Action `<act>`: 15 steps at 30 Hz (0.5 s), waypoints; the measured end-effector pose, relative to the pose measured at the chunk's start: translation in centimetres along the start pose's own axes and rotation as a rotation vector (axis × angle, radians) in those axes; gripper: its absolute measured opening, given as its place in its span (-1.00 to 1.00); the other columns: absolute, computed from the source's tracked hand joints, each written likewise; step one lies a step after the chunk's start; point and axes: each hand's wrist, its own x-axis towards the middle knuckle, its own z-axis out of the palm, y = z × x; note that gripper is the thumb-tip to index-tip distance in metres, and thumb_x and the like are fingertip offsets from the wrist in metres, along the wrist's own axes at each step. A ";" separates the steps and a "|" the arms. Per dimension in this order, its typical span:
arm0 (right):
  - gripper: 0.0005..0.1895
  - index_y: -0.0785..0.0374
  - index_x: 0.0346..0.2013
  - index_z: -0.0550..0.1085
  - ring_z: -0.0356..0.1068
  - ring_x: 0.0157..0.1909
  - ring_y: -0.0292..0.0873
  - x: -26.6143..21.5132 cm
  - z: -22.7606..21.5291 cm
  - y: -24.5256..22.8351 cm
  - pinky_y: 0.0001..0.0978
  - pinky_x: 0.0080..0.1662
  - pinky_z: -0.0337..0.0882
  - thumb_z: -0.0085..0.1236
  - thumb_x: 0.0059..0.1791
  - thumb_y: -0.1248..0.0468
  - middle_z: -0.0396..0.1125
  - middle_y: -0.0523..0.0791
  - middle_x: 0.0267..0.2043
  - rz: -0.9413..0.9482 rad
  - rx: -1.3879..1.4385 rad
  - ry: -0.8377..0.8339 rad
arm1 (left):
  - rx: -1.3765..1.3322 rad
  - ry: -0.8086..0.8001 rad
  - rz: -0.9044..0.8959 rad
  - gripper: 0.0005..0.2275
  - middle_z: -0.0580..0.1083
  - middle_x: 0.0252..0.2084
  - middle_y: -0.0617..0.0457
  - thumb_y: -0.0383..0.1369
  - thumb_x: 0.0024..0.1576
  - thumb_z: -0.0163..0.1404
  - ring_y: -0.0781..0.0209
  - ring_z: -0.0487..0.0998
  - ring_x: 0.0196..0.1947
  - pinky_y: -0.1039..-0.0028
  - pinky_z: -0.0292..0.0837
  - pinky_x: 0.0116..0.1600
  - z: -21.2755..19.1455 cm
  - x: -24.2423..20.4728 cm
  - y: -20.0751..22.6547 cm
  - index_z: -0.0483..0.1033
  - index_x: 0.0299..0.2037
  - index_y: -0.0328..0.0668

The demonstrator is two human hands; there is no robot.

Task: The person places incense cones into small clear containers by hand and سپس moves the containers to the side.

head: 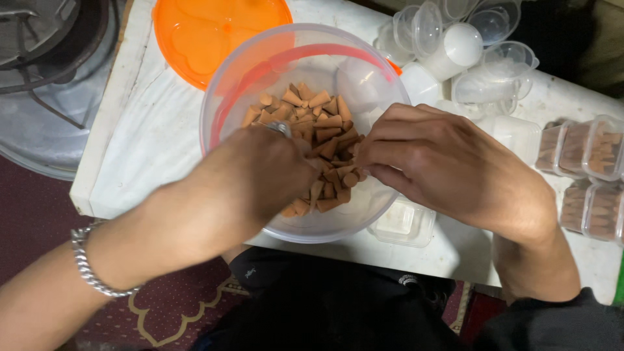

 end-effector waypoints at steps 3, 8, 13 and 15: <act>-0.75 0.06 -0.53 0.44 0.31 -0.29 -0.07 1.0 0.5 0.5 -0.19 -0.28 0.37 -0.02 -0.06 0.47 0.33 -0.20 -0.44 0.089 -0.372 -0.331 | -0.072 0.320 0.057 -0.80 0.54 -0.45 0.24 -0.48 0.13 0.02 0.05 0.60 -0.45 0.28 0.41 -0.50 2.1 1.6 2.5 0.54 -0.30 0.27; -0.64 0.07 -0.55 0.38 0.27 -0.35 -0.16 3.7 0.9 0.9 -0.22 -0.33 0.35 -0.19 -0.12 0.62 0.25 -0.21 -0.44 0.147 -0.276 -0.566 | -0.160 0.232 0.008 -0.84 0.55 -0.32 0.12 -0.33 0.21 -0.07 -0.01 0.60 -0.37 0.22 0.38 -0.49 2.9 4.2 1.8 0.57 -0.35 0.22; -0.71 0.14 -0.73 0.19 0.12 -0.55 -0.16 5.0 1.8 2.9 -0.18 -0.42 0.14 -0.24 -0.20 0.56 0.15 -0.17 -0.52 0.193 -0.237 -0.709 | -0.328 0.196 0.075 -0.91 0.52 -0.39 0.01 -0.49 -0.01 0.03 -0.19 0.57 -0.34 0.02 0.44 -0.50 3.4 4.8 0.1 0.56 -0.46 -0.04; -0.39 0.21 0.04 0.44 0.46 -0.07 0.02 5.5 1.6 2.6 -0.09 -0.27 0.51 -0.25 -0.20 0.67 0.39 -0.15 0.13 0.111 0.057 -0.542 | -0.424 0.175 0.034 -0.92 0.49 -0.25 -0.02 -0.46 -0.01 0.01 -0.15 0.56 -0.31 0.05 0.41 -0.46 3.5 5.0 0.3 0.53 -0.39 -0.02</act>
